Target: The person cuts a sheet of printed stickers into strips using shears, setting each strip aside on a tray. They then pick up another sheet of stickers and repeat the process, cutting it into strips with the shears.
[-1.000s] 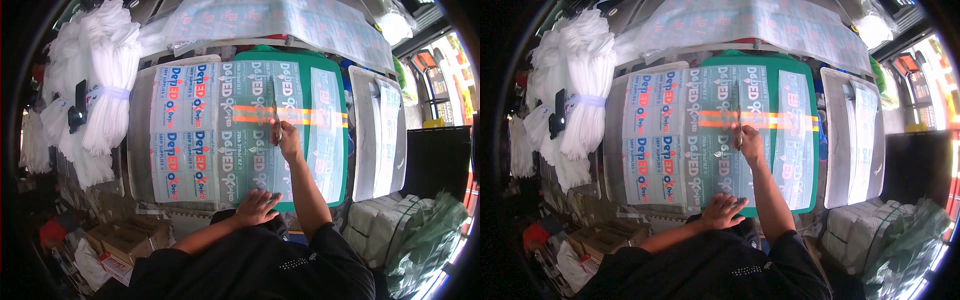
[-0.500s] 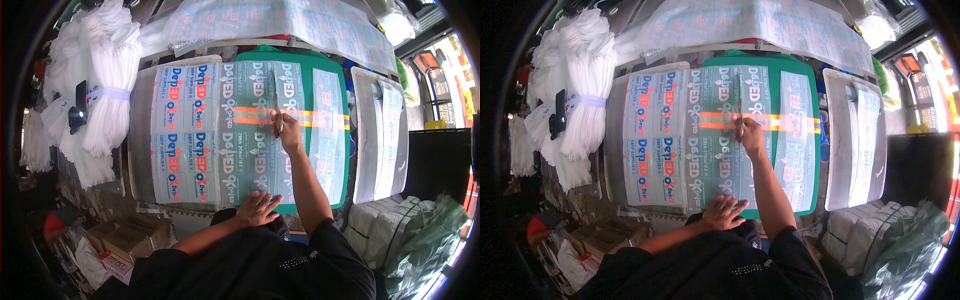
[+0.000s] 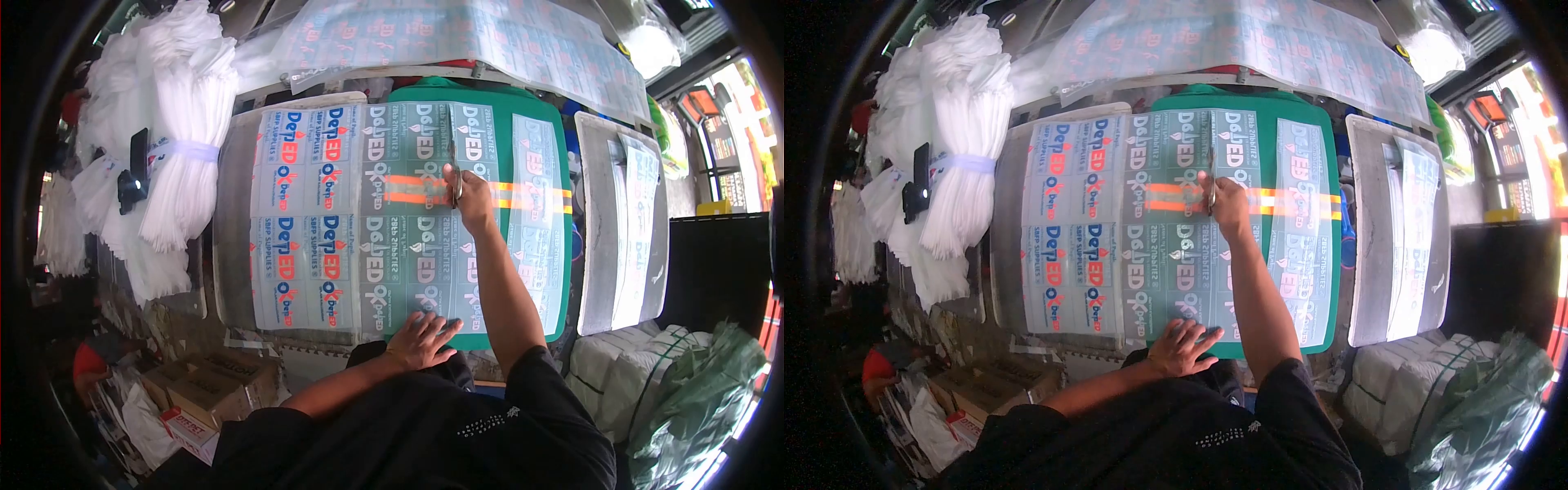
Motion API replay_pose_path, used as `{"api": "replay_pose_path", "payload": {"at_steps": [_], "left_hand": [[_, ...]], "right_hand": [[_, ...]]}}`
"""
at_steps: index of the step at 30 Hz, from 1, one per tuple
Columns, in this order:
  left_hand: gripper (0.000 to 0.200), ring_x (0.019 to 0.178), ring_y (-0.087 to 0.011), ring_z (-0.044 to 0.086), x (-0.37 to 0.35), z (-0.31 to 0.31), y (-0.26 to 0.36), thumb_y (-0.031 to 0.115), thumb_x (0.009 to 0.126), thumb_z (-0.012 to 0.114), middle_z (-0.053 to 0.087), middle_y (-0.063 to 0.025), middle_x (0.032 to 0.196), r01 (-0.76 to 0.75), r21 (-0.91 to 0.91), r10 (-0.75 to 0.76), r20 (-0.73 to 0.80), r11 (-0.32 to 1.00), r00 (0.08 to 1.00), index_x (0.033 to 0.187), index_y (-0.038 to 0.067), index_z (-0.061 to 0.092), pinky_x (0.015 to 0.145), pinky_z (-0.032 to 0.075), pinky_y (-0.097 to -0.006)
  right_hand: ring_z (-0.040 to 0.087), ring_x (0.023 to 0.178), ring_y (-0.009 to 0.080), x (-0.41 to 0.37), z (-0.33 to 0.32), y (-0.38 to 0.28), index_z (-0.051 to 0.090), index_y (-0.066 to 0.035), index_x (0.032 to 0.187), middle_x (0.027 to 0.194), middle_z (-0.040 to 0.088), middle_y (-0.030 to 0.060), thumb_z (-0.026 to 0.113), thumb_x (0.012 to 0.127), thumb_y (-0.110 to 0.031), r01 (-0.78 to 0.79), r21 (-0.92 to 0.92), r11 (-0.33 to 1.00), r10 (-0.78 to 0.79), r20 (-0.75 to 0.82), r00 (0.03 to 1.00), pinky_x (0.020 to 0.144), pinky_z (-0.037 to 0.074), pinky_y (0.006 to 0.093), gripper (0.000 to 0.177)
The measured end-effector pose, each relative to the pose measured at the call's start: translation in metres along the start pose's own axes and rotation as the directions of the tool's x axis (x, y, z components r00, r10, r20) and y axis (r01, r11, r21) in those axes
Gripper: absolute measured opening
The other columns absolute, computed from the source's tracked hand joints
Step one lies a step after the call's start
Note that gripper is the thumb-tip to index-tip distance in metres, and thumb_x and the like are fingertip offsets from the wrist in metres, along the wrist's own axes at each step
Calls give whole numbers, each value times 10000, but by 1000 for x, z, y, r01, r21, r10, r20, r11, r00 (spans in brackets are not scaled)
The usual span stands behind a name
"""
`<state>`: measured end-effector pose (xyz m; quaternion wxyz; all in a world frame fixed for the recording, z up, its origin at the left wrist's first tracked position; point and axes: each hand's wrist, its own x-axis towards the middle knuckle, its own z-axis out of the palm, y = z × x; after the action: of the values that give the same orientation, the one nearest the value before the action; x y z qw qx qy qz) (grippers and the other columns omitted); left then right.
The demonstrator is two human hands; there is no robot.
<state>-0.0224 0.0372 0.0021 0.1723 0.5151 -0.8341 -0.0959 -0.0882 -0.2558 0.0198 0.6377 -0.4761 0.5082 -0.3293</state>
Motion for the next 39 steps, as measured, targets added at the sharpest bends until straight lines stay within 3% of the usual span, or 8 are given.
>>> {"api": "replay_pose_path", "payload": {"at_steps": [10,17,22,24,27,30,36,39], "left_hand": [[682,1077,-272,467,0,1,2,520,819,664,479,-87,1114,1,-24,-2,-47,1000,999,1387,167,531,958,396,-470],[679,1100,-303,470,-2,-3,4,499,820,662,478,-120,1157,-8,-63,7,-16,998,1000,1387,154,519,933,396,-496],[706,1259,-408,456,-10,-10,-2,460,830,680,486,-225,1347,76,-314,-101,-65,946,993,1416,119,482,1038,351,-549],[629,1339,-436,400,-8,-23,5,384,860,676,431,-227,1445,407,-4,-398,-209,914,893,1393,100,500,1088,325,-553],[541,1365,-435,376,-12,-5,-10,285,888,654,438,-214,1456,410,59,-396,-166,910,903,1362,61,523,1087,323,-559],[444,1276,-384,498,-8,4,-23,146,917,614,560,-178,1353,431,-333,-523,-273,839,807,1343,52,534,1071,329,-563],[429,1238,-395,523,21,-17,15,152,938,603,575,-166,1344,258,-154,-300,-452,954,840,1356,86,530,1056,338,-574],[524,1351,-409,404,32,0,32,312,942,604,459,-180,1457,314,-98,-329,-233,944,915,1404,96,486,1110,252,-603]], "right_hand": [[548,548,120,35,1,-9,635,40,785,611,579,65,704,881,-469,35,-104,994,-37,-18,999,498,414,274,522],[500,567,93,-68,-6,-86,602,-4,860,638,533,17,585,972,-388,395,-62,917,-399,-83,913,511,376,261,401],[564,571,119,-193,-61,-9,617,9,823,623,570,43,661,930,-331,160,-192,968,-189,-145,971,524,449,280,360],[568,560,126,-244,-88,38,617,12,807,623,582,44,679,916,-363,47,-135,990,-72,-190,979,519,455,295,396],[533,537,105,-323,-127,83,589,-4,775,586,558,23,685,917,-381,-126,-270,955,40,-302,953,495,431,286,414],[518,541,95,-392,-149,101,580,-16,794,617,557,8,696,916,-360,-162,-30,986,138,-390,910,486,413,274,383],[498,549,80,-451,-158,116,578,-43,800,649,536,-9,710,915,-313,-75,151,986,135,-441,888,503,394,250,321],[497,550,72,-454,-152,122,591,-48,809,638,543,-14,715,912,-325,-75,213,974,155,-387,909,512,397,245,321]]}}
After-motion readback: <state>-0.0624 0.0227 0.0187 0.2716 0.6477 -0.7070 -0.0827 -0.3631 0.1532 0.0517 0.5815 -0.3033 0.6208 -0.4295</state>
